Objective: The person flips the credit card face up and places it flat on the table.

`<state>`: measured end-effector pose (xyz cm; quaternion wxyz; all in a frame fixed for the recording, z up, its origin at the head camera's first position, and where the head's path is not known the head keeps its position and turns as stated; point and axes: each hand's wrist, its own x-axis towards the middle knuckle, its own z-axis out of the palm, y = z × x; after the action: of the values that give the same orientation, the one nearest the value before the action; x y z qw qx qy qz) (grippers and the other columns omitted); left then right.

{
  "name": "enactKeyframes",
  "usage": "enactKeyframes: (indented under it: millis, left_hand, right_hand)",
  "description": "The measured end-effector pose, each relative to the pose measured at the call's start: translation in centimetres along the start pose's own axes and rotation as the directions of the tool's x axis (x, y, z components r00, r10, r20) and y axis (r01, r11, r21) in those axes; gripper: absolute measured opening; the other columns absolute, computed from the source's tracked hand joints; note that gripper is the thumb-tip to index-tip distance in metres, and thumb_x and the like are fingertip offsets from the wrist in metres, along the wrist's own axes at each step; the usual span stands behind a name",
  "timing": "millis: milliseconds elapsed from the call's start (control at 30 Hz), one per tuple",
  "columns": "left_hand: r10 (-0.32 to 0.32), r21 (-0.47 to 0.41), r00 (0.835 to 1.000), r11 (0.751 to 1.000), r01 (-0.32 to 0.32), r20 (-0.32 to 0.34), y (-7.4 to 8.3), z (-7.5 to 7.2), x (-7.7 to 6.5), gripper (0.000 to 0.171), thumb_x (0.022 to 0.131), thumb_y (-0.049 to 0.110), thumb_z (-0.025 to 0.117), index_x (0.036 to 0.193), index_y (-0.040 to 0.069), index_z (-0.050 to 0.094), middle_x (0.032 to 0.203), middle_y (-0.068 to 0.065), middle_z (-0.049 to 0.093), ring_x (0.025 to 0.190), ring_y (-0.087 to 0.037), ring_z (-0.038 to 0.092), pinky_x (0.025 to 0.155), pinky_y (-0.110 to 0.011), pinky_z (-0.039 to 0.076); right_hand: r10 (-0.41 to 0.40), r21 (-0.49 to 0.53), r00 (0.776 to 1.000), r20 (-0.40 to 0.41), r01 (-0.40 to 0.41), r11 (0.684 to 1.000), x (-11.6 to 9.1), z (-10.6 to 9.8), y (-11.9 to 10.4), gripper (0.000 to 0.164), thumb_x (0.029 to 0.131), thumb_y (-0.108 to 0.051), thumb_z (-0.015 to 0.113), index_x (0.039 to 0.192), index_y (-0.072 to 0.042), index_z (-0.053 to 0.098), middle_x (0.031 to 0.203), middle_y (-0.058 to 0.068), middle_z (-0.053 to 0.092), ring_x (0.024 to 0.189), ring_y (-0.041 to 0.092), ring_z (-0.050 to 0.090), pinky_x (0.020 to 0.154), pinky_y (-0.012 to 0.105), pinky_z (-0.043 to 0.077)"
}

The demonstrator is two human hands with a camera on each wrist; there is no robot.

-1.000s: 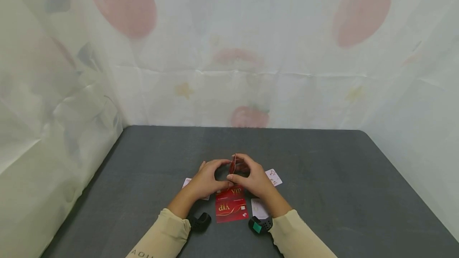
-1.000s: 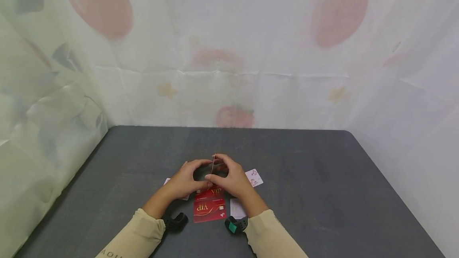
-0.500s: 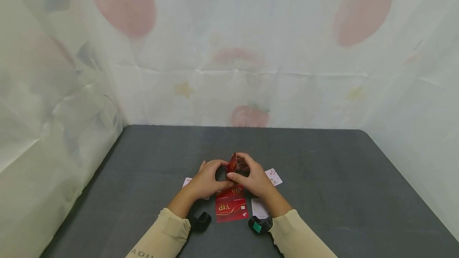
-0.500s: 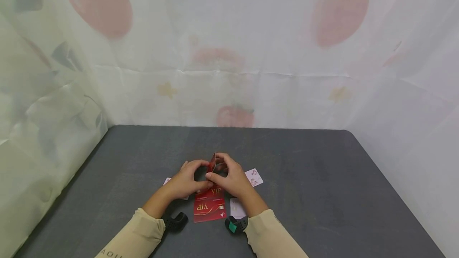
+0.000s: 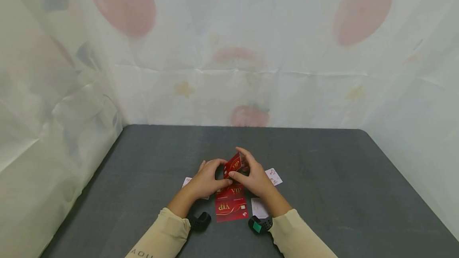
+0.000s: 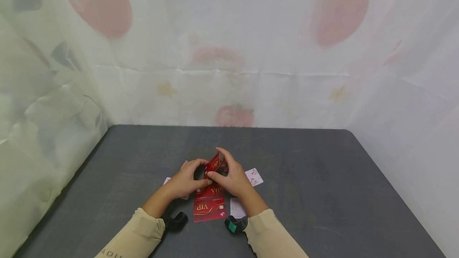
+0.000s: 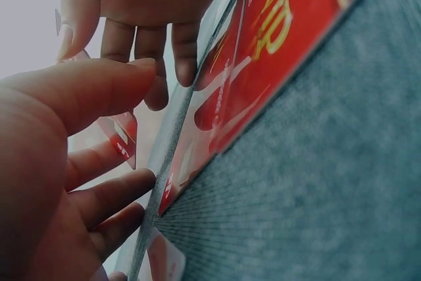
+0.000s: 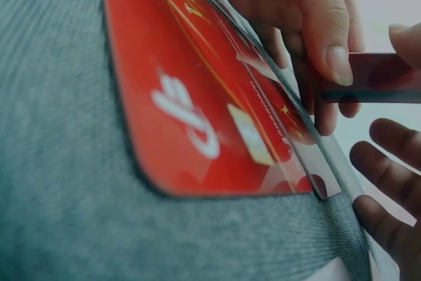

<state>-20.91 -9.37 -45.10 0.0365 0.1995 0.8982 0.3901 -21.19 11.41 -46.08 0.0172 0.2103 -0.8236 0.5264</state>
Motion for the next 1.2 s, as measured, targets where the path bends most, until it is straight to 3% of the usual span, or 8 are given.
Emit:
enactKeyframes:
  millis: [167, 400, 533, 800, 1033, 1200]
  left_hand:
    - [0.008, 0.011, 1.000, 1.000, -0.008, 0.002, -0.1, 0.1, -0.1, 0.058, 0.085, 0.034, 0.075, 0.134, 0.012, 0.055, 0.136, -0.005, 0.057, 0.134, -0.027, 0.046, 0.118, -0.062, 0.005]
    - [0.027, 0.038, 1.000, 0.999, -0.027, 0.007, 0.0, 0.0, -0.1, 0.054, 0.085, 0.033, 0.077, 0.132, 0.013, 0.057, 0.134, -0.005, 0.058, 0.134, -0.028, 0.046, 0.118, -0.063, 0.006]
    - [0.035, 0.048, 0.999, 0.998, -0.035, 0.005, 0.1, -0.1, -0.1, 0.054, 0.085, 0.034, 0.077, 0.131, 0.014, 0.057, 0.135, -0.005, 0.058, 0.134, -0.028, 0.046, 0.118, -0.063, 0.007]
    - [0.020, 0.053, 1.000, 0.998, -0.020, 0.004, 0.0, -0.1, -0.2, 0.057, 0.085, 0.035, 0.076, 0.133, 0.012, 0.056, 0.137, -0.007, 0.057, 0.135, -0.028, 0.045, 0.119, -0.061, 0.007]
    - [0.019, 0.035, 1.000, 0.999, -0.020, 0.002, 0.0, 0.0, -0.2, 0.056, 0.085, 0.034, 0.076, 0.132, 0.011, 0.056, 0.136, -0.007, 0.057, 0.135, -0.029, 0.046, 0.118, -0.062, 0.007]
    - [0.018, 0.043, 1.000, 0.999, -0.018, 0.000, 0.0, 0.1, -0.1, 0.057, 0.085, 0.035, 0.076, 0.133, 0.012, 0.056, 0.136, -0.007, 0.057, 0.135, -0.029, 0.045, 0.118, -0.063, 0.006]
  right_hand:
    - [0.013, 0.003, 1.000, 0.007, -0.013, 1.000, 0.0, 0.0, 0.0, 0.073, 0.089, -0.034, 0.073, 0.150, -0.034, 0.034, 0.121, -0.001, 0.062, 0.099, 0.016, 0.060, 0.092, 0.042, 0.050]
    - [0.047, 0.024, 0.997, 0.059, -0.049, 0.999, -0.8, -0.6, -3.2, 0.072, 0.091, -0.022, 0.071, 0.152, -0.021, 0.033, 0.117, 0.011, 0.066, 0.102, 0.027, 0.064, 0.095, 0.051, 0.049]
    - [0.039, 0.015, 0.996, 0.074, -0.041, 0.999, -0.9, -0.9, -4.0, 0.070, 0.092, -0.021, 0.070, 0.152, -0.017, 0.033, 0.115, 0.013, 0.066, 0.102, 0.027, 0.064, 0.094, 0.051, 0.050]
    - [0.047, 0.010, 0.997, 0.055, -0.047, 0.999, 0.0, 0.1, -0.4, 0.074, 0.090, -0.029, 0.072, 0.152, -0.028, 0.032, 0.117, 0.005, 0.066, 0.101, 0.021, 0.064, 0.094, 0.049, 0.050]
    - [0.028, 0.009, 0.998, 0.052, -0.029, 1.000, -0.1, 0.0, 0.0, 0.071, 0.090, -0.038, 0.072, 0.149, -0.041, 0.032, 0.114, -0.004, 0.066, 0.098, 0.012, 0.064, 0.091, 0.042, 0.052]
    - [0.024, 0.000, 0.999, 0.048, -0.024, 1.000, -0.1, 0.0, 0.1, 0.071, 0.090, -0.041, 0.071, 0.149, -0.042, 0.032, 0.113, -0.007, 0.066, 0.097, 0.011, 0.065, 0.090, 0.041, 0.052]
